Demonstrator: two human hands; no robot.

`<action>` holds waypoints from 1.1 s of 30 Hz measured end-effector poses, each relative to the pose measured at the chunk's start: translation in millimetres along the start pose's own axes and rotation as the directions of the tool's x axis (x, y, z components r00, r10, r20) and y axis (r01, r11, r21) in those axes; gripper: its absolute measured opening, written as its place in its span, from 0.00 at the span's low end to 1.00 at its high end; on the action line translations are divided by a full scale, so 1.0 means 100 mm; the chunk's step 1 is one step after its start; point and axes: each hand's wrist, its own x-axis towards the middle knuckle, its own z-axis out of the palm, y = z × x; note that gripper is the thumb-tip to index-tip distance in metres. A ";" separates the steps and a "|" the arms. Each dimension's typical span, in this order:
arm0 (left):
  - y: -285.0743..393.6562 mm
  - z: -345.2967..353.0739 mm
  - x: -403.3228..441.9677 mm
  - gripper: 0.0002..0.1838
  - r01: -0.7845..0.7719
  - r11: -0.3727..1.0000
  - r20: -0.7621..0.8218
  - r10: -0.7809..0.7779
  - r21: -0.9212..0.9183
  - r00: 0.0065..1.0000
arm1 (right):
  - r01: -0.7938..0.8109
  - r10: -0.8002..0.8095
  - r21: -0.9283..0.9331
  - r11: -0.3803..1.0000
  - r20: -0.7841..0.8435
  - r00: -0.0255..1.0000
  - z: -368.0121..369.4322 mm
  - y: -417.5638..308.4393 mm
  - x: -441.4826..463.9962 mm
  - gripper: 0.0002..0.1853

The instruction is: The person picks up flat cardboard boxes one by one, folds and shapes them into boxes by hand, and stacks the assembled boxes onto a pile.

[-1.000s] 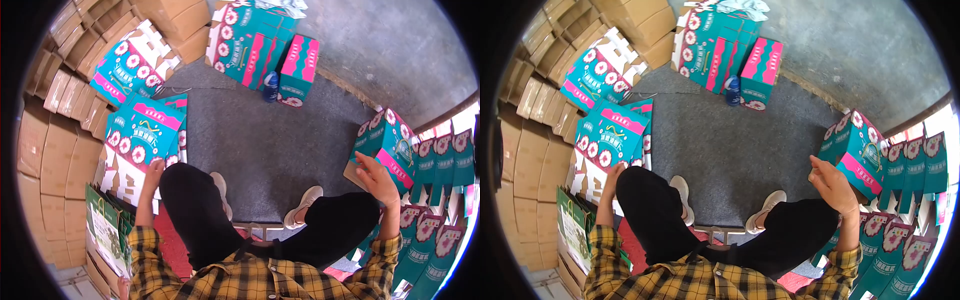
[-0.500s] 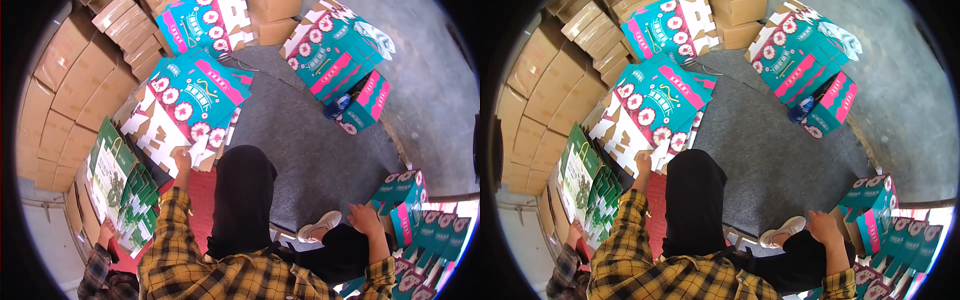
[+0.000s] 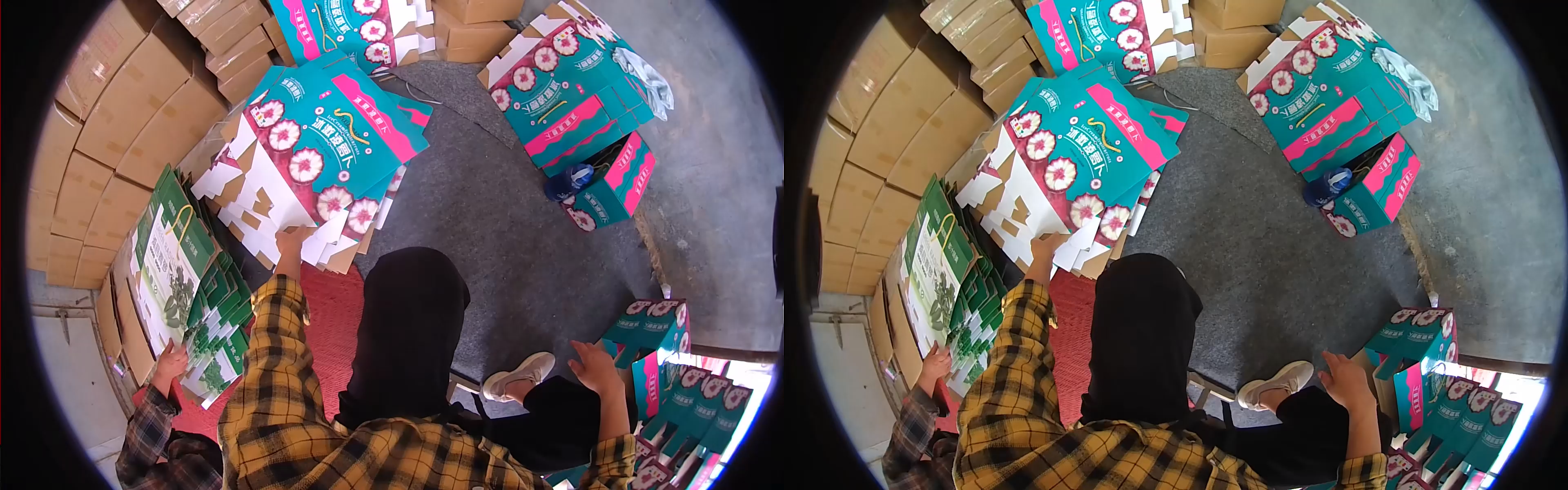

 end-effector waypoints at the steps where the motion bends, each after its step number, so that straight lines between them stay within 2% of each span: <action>1: -0.01 -0.01 0.09 0.36 0.040 0.991 -0.084 -0.029 0.128 0.996 | 0.000 0.000 -0.003 1.000 0.003 1.000 0.01 -0.01 0.01 0.24; 2: -0.08 -0.02 0.21 0.36 0.089 0.964 -0.170 -0.047 0.250 0.984 | -0.014 0.014 0.009 1.000 0.007 1.000 0.02 -0.01 0.02 0.24; 3: -0.17 -0.01 0.30 0.36 0.092 0.964 -0.169 -0.050 0.249 0.984 | -0.030 0.030 0.021 0.999 0.010 1.000 0.03 -0.02 0.02 0.24; 4: -0.22 0.00 0.36 0.34 0.073 0.997 -0.053 -0.072 0.009 0.996 | -0.031 0.031 0.020 0.999 0.012 0.999 0.03 -0.02 0.03 0.24; 5: -0.26 0.00 0.41 0.31 0.076 0.970 0.065 -0.062 -0.231 0.996 | -0.032 0.031 0.022 0.999 0.013 0.999 0.04 -0.03 0.02 0.24; 6: -0.30 0.00 0.44 0.31 0.072 0.970 0.066 -0.058 -0.230 0.996 | -0.033 0.033 0.026 0.999 0.010 0.999 0.06 -0.02 0.02 0.24; 8: 0.15 -0.04 -0.05 0.24 0.209 0.839 0.369 -0.010 -0.503 0.929 | -0.038 0.038 0.035 0.999 0.007 0.999 0.08 0.00 0.01 0.24; 9: 0.33 -0.03 -0.20 0.24 0.206 0.840 0.374 -0.004 -0.502 0.927 | -0.039 0.039 0.040 0.998 0.008 0.999 0.10 0.00 0.00 0.23; 11: 0.71 0.01 -0.49 0.18 0.172 0.835 0.556 0.182 -0.523 0.811 | -0.021 0.021 0.035 0.999 -0.011 1.000 0.12 0.02 0.01 0.23; 12: 0.92 0.04 -0.61 0.18 0.169 0.836 0.561 0.188 -0.523 0.806 | 0.004 -0.003 0.023 1.000 -0.024 1.000 0.12 0.03 0.01 0.23; 14: 1.40 0.12 -0.87 0.18 -0.064 0.930 0.617 0.290 -0.362 0.731 | 0.021 -0.019 0.039 0.999 -0.052 0.998 0.08 0.01 0.00 0.23; 15: 1.70 0.18 -1.15 0.19 -0.125 0.926 0.572 0.323 -0.357 0.754 | 0.044 -0.040 0.053 0.998 -0.075 0.996 0.05 -0.02 0.00 0.22; 17: 2.21 0.24 -1.53 0.20 -0.197 0.905 0.601 0.401 -0.377 0.692 | 0.053 -0.048 0.048 0.997 -0.104 0.993 0.00 -0.04 -0.01 0.22; 19: 2.63 0.27 -2.03 0.20 -0.200 0.843 0.597 0.503 -0.500 0.626 | 0.052 -0.045 0.048 0.997 -0.138 0.989 -0.08 -0.06 -0.04 0.21; 20: 2.79 0.26 -2.26 0.20 -0.193 0.820 0.610 0.538 -0.539 0.582 | 0.092 -0.070 0.105 0.990 -0.193 0.979 -0.14 -0.10 -0.05 0.20; 22: 3.03 0.17 -2.83 0.19 -0.158 0.813 0.641 0.546 -0.560 0.539 | 0.112 -0.065 0.167 0.980 -0.261 0.963 -0.25 -0.14 -0.09 0.19; 23: 3.09 0.12 -3.10 0.18 -0.117 0.811 0.664 0.543 -0.573 0.514 | 0.158 -0.056 0.274 0.949 -0.346 0.937 -0.29 -0.16 -0.10 0.19; 25: 3.02 0.02 -3.58 0.15 -0.154 0.843 0.739 0.528 -0.515 0.419 | 0.253 0.004 0.467 0.847 -0.482 0.876 -0.38 -0.22 -0.10 0.19; 26: 2.90 0.02 -3.77 0.15 -0.138 0.879 0.812 0.475 -0.456 0.340 | 0.295 0.054 0.551 0.781 -0.530 0.846 -0.43 -0.24 -0.10 0.19; 27: 2.76 0.04 -3.97 0.15 -0.125 0.912 0.877 0.410 -0.391 0.249 | 0.310 0.120 0.736 0.602 -0.468 0.876 -0.43 -0.23 -0.08 0.21; 28: 2.58 0.10 -4.21 0.15 -0.123 0.933 0.909 0.358 -0.339 0.215 | 0.311 0.169 0.870 0.383 -0.397 0.902 -0.42 -0.19 -0.06 0.23; 30: 2.17 0.28 -4.57 0.14 -0.132 0.962 0.961 0.253 -0.238 0.113 | 0.345 0.055 0.899 0.269 -0.372 0.927 -0.46 -0.18 -0.07 0.31; 31: 1.93 0.41 -4.67 0.15 -0.144 0.971 0.978 0.202 -0.193 0.048 | 0.335 0.087 0.904 0.266 -0.368 0.926 -0.42 -0.21 -0.11 0.31; 33: 1.54 0.56 -4.88 0.15 -0.293 0.942 0.986 0.162 -0.164 -0.030 | 0.338 -0.135 0.897 0.285 -0.312 0.941 -0.34 -0.30 -0.10 0.41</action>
